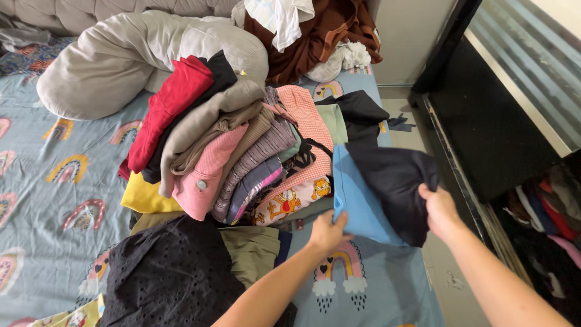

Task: The person folds various garments on a bed and places them into a wardrobe. They handle shirts, pants, and other clothing items, folding each one neatly before stacking them on shelves inside the wardrobe.

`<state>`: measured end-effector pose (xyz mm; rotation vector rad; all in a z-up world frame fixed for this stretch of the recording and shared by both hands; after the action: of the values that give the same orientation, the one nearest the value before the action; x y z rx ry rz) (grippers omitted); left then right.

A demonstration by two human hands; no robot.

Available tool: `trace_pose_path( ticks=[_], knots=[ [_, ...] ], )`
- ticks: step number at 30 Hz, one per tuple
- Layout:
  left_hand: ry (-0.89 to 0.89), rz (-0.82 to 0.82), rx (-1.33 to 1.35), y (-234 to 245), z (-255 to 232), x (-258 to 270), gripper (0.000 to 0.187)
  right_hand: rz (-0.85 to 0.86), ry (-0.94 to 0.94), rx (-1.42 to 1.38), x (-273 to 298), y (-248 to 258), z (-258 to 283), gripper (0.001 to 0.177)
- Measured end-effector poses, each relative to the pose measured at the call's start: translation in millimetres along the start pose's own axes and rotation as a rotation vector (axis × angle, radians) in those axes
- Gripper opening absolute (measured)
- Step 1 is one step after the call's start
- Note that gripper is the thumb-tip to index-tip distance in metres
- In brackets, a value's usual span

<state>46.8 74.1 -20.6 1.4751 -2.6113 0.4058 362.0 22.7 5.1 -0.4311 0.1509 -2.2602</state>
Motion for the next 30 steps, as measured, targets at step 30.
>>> trace_pose_path(
  ticks=[30],
  knots=[
    [0.598,0.265,-0.621,71.5,135.8,148.1,0.062,0.868,0.362,1.606,166.6,-153.1,-52.3,0.047]
  ],
)
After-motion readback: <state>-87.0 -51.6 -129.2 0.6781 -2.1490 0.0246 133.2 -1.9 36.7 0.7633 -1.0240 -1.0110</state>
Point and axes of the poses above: each hand's wrist, its own x-axis away from the middle knuckle, its own y-axis out of the back of the hand, z = x × y, the point moved 9 cm from there along -x, towards the middle knuckle, and after that the axes turned 7 degrees about -x, right-handed, at the moved point
